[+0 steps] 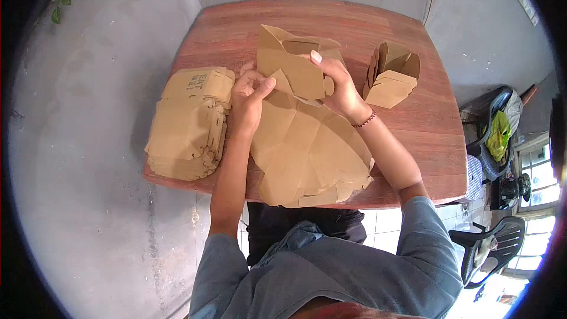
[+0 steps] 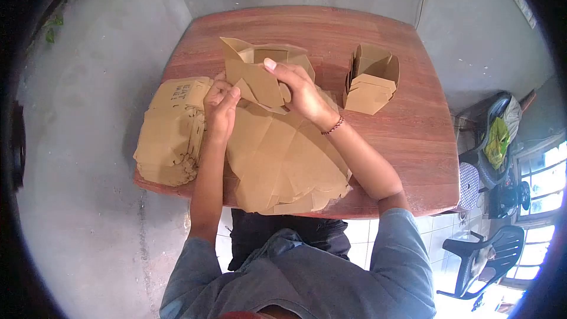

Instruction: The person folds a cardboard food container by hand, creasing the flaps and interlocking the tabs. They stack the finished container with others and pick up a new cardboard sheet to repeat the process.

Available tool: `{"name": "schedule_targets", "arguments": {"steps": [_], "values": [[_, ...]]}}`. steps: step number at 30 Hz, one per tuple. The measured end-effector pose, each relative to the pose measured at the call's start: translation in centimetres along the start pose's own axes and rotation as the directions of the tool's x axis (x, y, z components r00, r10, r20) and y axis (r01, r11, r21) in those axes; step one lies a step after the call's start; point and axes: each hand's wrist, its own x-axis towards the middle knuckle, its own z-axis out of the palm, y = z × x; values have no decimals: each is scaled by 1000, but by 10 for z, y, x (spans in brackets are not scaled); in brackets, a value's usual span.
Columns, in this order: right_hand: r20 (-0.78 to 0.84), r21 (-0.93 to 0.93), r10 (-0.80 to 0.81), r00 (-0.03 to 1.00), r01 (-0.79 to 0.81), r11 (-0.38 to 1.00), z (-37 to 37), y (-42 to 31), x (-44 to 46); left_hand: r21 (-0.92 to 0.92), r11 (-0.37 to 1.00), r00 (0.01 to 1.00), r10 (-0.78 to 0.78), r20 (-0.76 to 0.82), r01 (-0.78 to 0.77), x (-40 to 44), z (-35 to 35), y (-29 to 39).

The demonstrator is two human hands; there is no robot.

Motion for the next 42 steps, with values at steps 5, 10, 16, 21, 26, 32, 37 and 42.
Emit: {"name": "schedule_targets", "arguments": {"steps": [5,10,16,21,26,32,37,42], "values": [[60,256,35,998,-49,965,0,-5,-3,-62,998,999,30,-16,-31,-2,3,4],[198,120,41,979,-66,991,-8,-20,0,193,976,994,104,-25,-97,-4,12,17],[78,50,9,997,-13,999,0,-14,3,280,956,994,101,-33,-88,-3,14,19],[-210,-362,51,976,-126,924,4,-6,8,503,843,974,225,-9,-190,-6,17,11],[-199,-392,59,978,-134,910,7,-4,8,412,896,977,207,-54,-167,-6,22,11],[-170,-323,45,984,-99,941,2,2,10,397,884,963,268,1,-247,-5,16,10],[-196,-291,65,979,-121,949,4,2,10,408,895,983,179,35,-178,-6,17,17],[-168,-203,-27,985,-8,979,5,9,12,431,878,976,213,40,-210,-5,15,16]]}}
